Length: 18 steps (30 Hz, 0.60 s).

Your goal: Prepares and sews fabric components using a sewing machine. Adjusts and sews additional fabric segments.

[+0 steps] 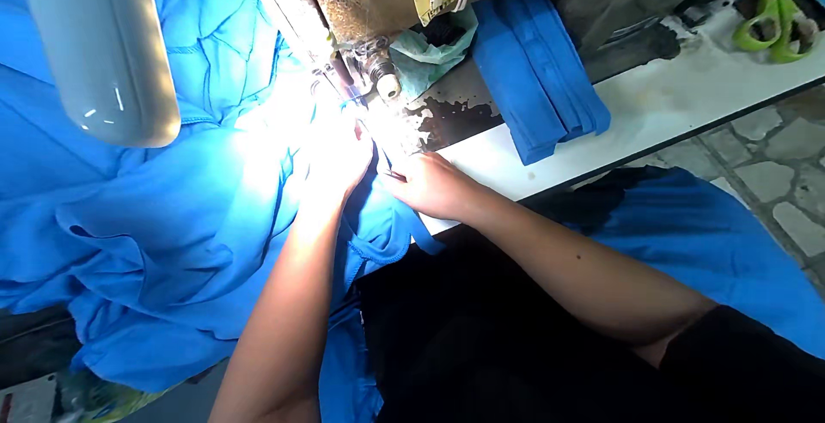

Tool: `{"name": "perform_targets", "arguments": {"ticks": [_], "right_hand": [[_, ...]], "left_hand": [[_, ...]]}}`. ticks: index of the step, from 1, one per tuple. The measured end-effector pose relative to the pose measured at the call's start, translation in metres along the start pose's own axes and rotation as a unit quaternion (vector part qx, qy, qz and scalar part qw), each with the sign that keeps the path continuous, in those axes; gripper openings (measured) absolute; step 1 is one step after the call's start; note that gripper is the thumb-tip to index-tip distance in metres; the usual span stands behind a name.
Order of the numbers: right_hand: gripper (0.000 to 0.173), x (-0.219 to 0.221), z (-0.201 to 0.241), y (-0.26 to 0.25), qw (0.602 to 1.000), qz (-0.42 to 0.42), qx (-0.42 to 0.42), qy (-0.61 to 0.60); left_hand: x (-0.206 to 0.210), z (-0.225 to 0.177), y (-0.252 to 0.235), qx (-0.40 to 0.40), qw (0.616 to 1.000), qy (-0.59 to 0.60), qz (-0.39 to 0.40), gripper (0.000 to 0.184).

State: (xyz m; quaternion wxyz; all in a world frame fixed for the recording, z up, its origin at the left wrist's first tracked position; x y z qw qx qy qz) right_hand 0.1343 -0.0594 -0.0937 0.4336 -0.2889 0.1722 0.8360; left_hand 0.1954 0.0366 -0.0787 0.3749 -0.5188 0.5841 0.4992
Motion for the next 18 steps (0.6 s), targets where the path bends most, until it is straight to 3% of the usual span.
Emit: {"name": "perform_targets", "arguments": {"ticks": [12, 18], "right_hand": [[0.031, -0.002, 0.002, 0.0, 1.0, 0.009, 0.006, -0.02], [0.026, 0.011, 0.007, -0.003, 0.984, 0.105, 0.02, 0.142]], "left_hand": [[0.001, 0.013, -0.016, -0.075, 0.995, 0.039, 0.058, 0.029], [0.0, 0.013, -0.014, -0.076, 0.994, 0.051, 0.052, 0.027]]}}
Point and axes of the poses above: each hand's wrist, its own y-axis away from the middle knuckle, its own x-axis out of the palm, z = x × y, the point moved 9 cm from there along -y, towards the middle knuckle, and after that the axes turned 11 degrees about -x, right-handed, at the moved point
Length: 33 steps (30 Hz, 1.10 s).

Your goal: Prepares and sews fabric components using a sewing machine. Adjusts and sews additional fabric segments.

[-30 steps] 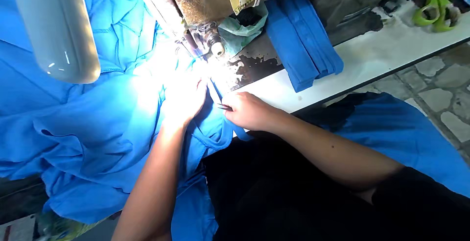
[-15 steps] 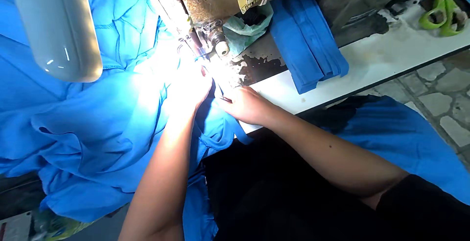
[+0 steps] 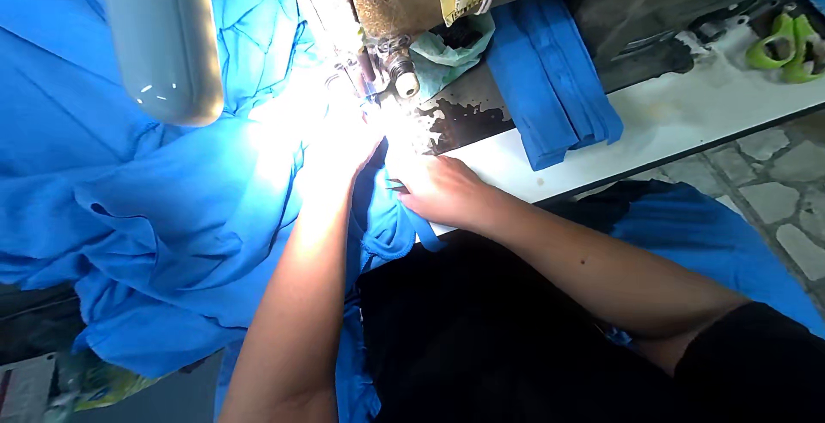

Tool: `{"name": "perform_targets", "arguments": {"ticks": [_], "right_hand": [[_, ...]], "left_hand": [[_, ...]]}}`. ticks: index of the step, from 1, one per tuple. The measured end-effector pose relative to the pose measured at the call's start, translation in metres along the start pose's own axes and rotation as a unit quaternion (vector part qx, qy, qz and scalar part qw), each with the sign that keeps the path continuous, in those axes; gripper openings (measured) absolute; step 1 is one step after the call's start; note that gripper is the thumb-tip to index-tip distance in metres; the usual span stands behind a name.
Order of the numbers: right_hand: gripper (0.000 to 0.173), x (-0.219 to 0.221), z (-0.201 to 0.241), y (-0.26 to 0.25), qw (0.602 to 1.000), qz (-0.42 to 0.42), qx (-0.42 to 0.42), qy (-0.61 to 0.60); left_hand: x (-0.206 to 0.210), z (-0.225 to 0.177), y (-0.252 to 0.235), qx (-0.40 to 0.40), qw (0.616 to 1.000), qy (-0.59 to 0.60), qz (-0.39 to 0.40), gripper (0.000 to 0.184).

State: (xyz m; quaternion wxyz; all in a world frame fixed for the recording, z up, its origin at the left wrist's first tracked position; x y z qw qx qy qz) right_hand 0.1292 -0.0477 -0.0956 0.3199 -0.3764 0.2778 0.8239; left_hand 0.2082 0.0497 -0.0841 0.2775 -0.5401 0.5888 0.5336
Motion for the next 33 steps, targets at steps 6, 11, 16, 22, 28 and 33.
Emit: {"name": "perform_targets", "arguments": {"ticks": [6, 11, 16, 22, 28, 33], "right_hand": [[0.044, -0.014, -0.002, -0.011, 0.989, 0.027, -0.105, 0.099], [0.051, -0.015, -0.009, -0.014, 0.982, 0.043, -0.137, 0.122], [0.056, -0.016, -0.015, -0.014, 0.985, 0.006, -0.141, 0.098], [0.048, -0.017, -0.027, -0.021, 0.993, -0.034, -0.076, 0.084], [0.046, -0.016, -0.029, -0.022, 0.995, -0.034, -0.045, 0.087], [0.044, -0.013, -0.03, -0.022, 0.994, -0.011, -0.025, 0.109]], "left_hand": [[-0.002, -0.004, 0.012, -0.024, 0.999, 0.027, -0.006, 0.028], [0.008, -0.001, 0.016, 0.078, 0.985, 0.08, -0.133, 0.022], [0.019, 0.005, 0.039, 0.222, 0.95, 0.056, -0.213, 0.026], [0.014, 0.003, 0.022, 0.229, 0.945, 0.052, -0.228, 0.028], [0.008, 0.001, 0.018, 0.22, 0.945, 0.047, -0.237, 0.028], [0.008, 0.0, 0.018, 0.231, 0.941, 0.054, -0.24, 0.029]]}}
Point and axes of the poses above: each hand's wrist, its own y-axis away from the middle knuckle, its own x-axis out of the palm, z = x × y, the point moved 9 cm from there along -y, towards the middle knuckle, and after that the axes turned 11 degrees about -x, right-handed, at the moved point
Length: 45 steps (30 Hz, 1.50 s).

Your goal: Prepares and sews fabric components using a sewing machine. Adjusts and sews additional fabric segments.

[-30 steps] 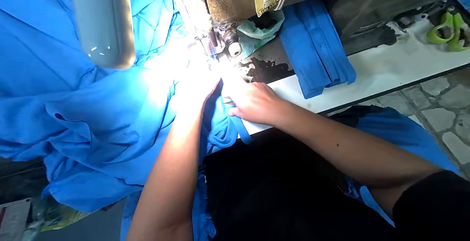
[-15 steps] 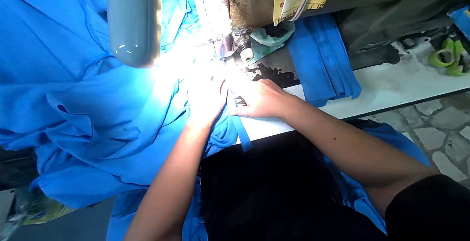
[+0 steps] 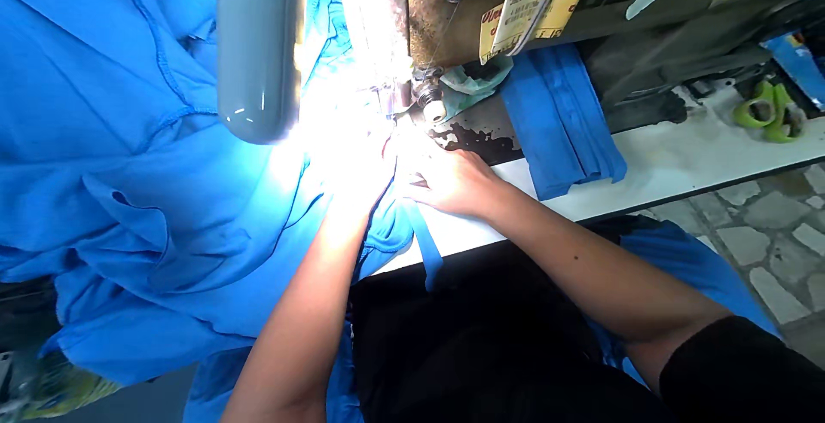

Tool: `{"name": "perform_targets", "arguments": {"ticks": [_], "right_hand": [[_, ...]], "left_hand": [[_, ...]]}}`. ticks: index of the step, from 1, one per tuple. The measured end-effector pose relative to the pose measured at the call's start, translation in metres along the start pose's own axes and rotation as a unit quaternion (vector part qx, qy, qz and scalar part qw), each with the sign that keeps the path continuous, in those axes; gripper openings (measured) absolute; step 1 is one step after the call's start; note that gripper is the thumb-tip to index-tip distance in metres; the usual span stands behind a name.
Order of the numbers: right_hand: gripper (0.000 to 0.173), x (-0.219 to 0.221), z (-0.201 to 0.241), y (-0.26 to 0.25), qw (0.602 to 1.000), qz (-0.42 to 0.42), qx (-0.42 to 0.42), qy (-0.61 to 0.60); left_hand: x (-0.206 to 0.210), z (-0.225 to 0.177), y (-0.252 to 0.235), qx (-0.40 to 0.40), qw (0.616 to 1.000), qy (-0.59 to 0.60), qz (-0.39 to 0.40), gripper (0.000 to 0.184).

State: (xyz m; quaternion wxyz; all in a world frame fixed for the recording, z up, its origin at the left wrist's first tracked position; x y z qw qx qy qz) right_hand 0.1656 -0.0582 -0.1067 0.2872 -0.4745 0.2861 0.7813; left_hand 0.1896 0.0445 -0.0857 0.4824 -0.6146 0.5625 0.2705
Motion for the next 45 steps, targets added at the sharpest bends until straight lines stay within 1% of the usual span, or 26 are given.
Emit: {"name": "perform_targets", "arguments": {"ticks": [3, 5, 6, 8, 10, 11, 12, 13, 14, 16, 17, 18, 20, 22, 28, 31, 32, 33, 35, 36, 37, 39, 41, 42, 44, 45], "right_hand": [[0.043, -0.001, 0.0, -0.001, 1.0, -0.002, 0.002, -0.015], [0.043, -0.006, -0.002, 0.005, 0.998, -0.041, 0.0, -0.054], [0.04, -0.013, -0.001, 0.013, 0.992, -0.094, -0.013, -0.085], [0.041, -0.039, 0.001, 0.044, 0.969, -0.219, -0.034, -0.106], [0.041, -0.07, -0.005, 0.09, 0.936, -0.341, -0.062, -0.065], [0.038, -0.085, -0.017, 0.115, 0.914, -0.399, -0.069, -0.031], [0.034, -0.099, -0.035, 0.14, 0.888, -0.455, -0.06, 0.003], [0.031, -0.11, -0.057, 0.162, 0.866, -0.498, -0.029, 0.038], [0.029, -0.116, -0.081, 0.18, 0.85, -0.522, 0.02, 0.068], [0.035, -0.115, -0.128, 0.201, 0.837, -0.522, 0.131, 0.102], [0.04, -0.107, -0.148, 0.205, 0.84, -0.504, 0.17, 0.109], [0.047, -0.096, -0.164, 0.207, 0.846, -0.483, 0.191, 0.123], [0.056, -0.072, -0.185, 0.209, 0.846, -0.469, 0.193, 0.166], [0.056, -0.065, -0.187, 0.21, 0.842, -0.477, 0.182, 0.174], [0.049, -0.067, -0.184, 0.213, 0.823, -0.514, 0.156, 0.185], [0.047, -0.07, -0.184, 0.213, 0.82, -0.521, 0.163, 0.172], [0.047, -0.07, -0.185, 0.212, 0.829, -0.503, 0.189, 0.158], [0.045, -0.069, -0.186, 0.21, 0.844, -0.467, 0.225, 0.142], [0.042, -0.064, -0.194, 0.201, 0.878, -0.367, 0.293, 0.094], [0.041, -0.063, -0.197, 0.198, 0.885, -0.342, 0.304, 0.088], [0.041, -0.063, -0.197, 0.197, 0.886, -0.337, 0.306, 0.085], [0.044, -0.067, -0.191, 0.202, 0.877, -0.367, 0.296, 0.094], [0.049, -0.076, -0.181, 0.211, 0.861, -0.421, 0.271, 0.092], [0.05, -0.082, -0.173, 0.215, 0.851, -0.456, 0.246, 0.086], [0.044, -0.092, -0.149, 0.221, 0.827, -0.526, 0.188, 0.063], [0.04, -0.095, -0.132, 0.221, 0.817, -0.555, 0.145, 0.057]], "left_hand": [[-0.004, -0.002, 0.001, 0.003, 1.0, 0.006, -0.011, 0.026], [-0.004, -0.003, 0.002, 0.013, 1.0, 0.002, -0.022, 0.025], [-0.004, -0.003, 0.001, 0.022, 0.999, 0.001, -0.031, 0.025], [-0.003, -0.003, 0.001, 0.029, 0.999, 0.001, -0.028, 0.026], [0.0, -0.001, 0.0, 0.031, 0.999, -0.002, -0.02, 0.027], [0.0, 0.0, 0.0, 0.03, 0.999, 0.001, -0.016, 0.027], [0.001, 0.001, 0.0, 0.029, 0.999, -0.002, -0.017, 0.028], [0.001, 0.001, 0.0, 0.03, 0.999, -0.005, -0.019, 0.029], [0.001, 0.0, 0.001, 0.034, 0.999, -0.007, -0.02, 0.03], [0.0, -0.004, 0.005, 0.043, 0.999, -0.019, -0.004, 0.034], [0.0, -0.005, 0.007, 0.046, 0.999, -0.029, 0.003, 0.038], [0.0, -0.005, 0.009, 0.054, 0.998, -0.04, -0.003, 0.04], [0.002, -0.004, 0.01, 0.052, 0.997, -0.048, 0.001, 0.041], [0.003, -0.003, 0.01, 0.038, 0.998, -0.042, 0.016, 0.041], [0.005, 0.0, 0.009, 0.057, 0.998, -0.034, 0.005, 0.043], [0.008, 0.003, 0.007, 0.031, 0.998, -0.048, 0.031, 0.046], [0.009, 0.004, 0.007, 0.023, 0.998, -0.043, 0.038, 0.045], [0.009, 0.005, 0.006, 0.017, 0.998, -0.041, 0.047, 0.045], [0.009, 0.003, 0.007, 0.029, 0.998, -0.04, 0.046, 0.046], [0.008, 0.002, 0.008, 0.038, 0.998, -0.033, 0.038, 0.044], [0.007, 0.001, 0.008, 0.045, 0.998, -0.025, 0.031, 0.043], [0.008, 0.001, 0.01, 0.036, 0.998, -0.027, 0.038, 0.045], [0.007, 0.002, 0.01, 0.032, 0.998, -0.042, 0.037, 0.047], [0.007, 0.002, 0.009, 0.03, 0.998, -0.047, 0.042, 0.047], [0.006, 0.002, 0.008, 0.037, 0.998, -0.046, 0.034, 0.047], [0.006, 0.002, 0.006, 0.042, 0.998, -0.047, 0.032, 0.047]]}}
Point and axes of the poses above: each hand's wrist, its own y-axis away from the middle knuckle, its own x-axis out of the palm, z = x × y, the point moved 9 cm from there along -y, towards the middle knuckle, and after that the axes turned 11 degrees about -x, right-handed, at the moved point
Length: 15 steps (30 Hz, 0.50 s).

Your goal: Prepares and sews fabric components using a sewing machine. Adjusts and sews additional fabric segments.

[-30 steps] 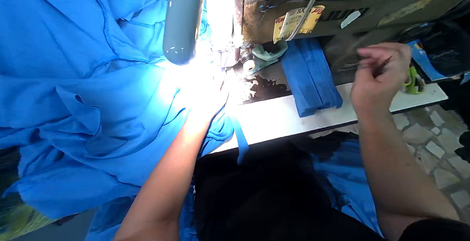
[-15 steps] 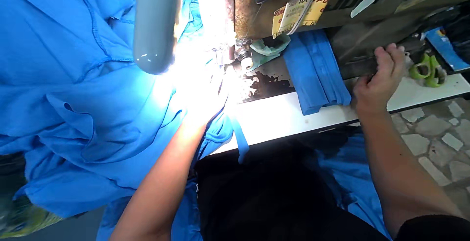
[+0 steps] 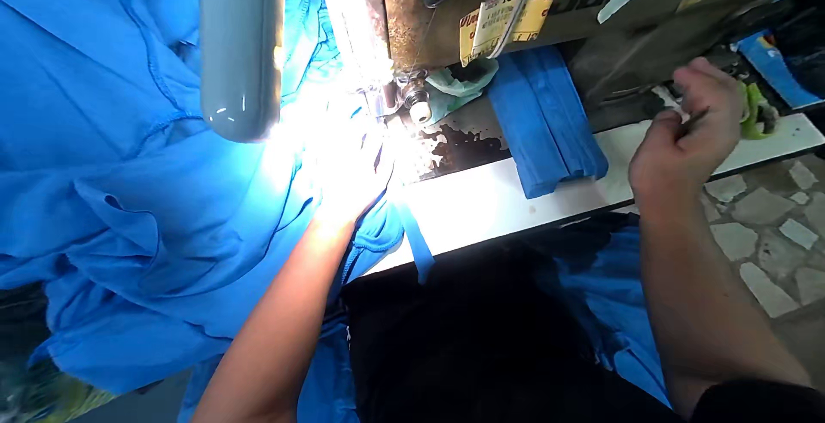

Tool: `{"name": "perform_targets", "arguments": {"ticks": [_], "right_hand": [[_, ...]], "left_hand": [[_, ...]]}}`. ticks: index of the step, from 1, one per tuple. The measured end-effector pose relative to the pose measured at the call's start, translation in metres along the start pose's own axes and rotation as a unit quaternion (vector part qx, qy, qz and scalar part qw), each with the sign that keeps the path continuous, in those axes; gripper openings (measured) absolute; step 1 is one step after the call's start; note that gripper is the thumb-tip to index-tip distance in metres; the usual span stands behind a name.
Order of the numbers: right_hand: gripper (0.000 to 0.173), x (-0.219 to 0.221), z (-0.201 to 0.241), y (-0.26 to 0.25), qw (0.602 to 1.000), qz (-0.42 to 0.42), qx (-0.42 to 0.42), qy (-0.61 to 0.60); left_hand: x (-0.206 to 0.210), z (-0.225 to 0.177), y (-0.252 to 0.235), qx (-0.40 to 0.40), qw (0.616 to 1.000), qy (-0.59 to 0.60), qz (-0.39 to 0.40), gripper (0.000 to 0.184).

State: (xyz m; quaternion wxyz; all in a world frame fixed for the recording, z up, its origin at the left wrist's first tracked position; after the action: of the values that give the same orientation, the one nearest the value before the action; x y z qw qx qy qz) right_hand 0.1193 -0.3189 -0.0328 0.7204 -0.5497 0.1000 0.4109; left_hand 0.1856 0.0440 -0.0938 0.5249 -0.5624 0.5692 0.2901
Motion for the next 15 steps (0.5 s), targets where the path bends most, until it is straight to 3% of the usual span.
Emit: {"name": "perform_targets", "arguments": {"ticks": [2, 4, 6, 8, 10, 12, 15], "right_hand": [[0.032, -0.003, 0.041, 0.004, 0.995, -0.021, -0.069, -0.064], [0.027, 0.012, 0.09, 0.017, 0.982, 0.026, -0.114, -0.148], [0.025, 0.047, 0.148, 0.044, 0.951, 0.149, -0.159, -0.219], [0.023, 0.085, 0.203, 0.08, 0.892, 0.303, -0.205, -0.266], [0.015, 0.105, 0.24, 0.109, 0.851, 0.371, -0.254, -0.27], [0.014, 0.11, 0.247, 0.116, 0.835, 0.405, -0.267, -0.262], [0.022, 0.108, 0.21, 0.096, 0.812, 0.518, -0.165, -0.215]], "left_hand": [[0.001, 0.001, -0.003, 0.004, 1.0, -0.005, -0.007, 0.047], [0.002, 0.003, -0.003, 0.007, 1.0, -0.011, -0.014, 0.048], [0.002, 0.003, -0.001, 0.015, 1.0, -0.022, -0.016, 0.048], [0.003, 0.002, 0.003, 0.004, 1.0, -0.028, 0.009, 0.049], [0.001, -0.002, 0.003, 0.011, 0.999, -0.04, 0.007, 0.052], [-0.003, -0.01, 0.006, 0.041, 0.998, -0.042, 0.019, 0.058], [-0.02, -0.027, 0.051, 0.029, 0.992, 0.037, 0.116, 0.063]]}}
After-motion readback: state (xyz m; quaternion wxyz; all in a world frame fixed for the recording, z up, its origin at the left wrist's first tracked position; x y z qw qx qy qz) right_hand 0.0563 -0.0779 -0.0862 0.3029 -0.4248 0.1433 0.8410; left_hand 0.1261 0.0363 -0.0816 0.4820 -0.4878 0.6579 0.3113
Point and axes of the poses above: each hand's wrist, its own y-axis away from the middle knuckle, its own x-axis out of the palm, z = x × y, the point moved 9 cm from there along -y, towards the middle knuckle, and after that the axes turned 11 degrees about -x, right-handed, at the moved point
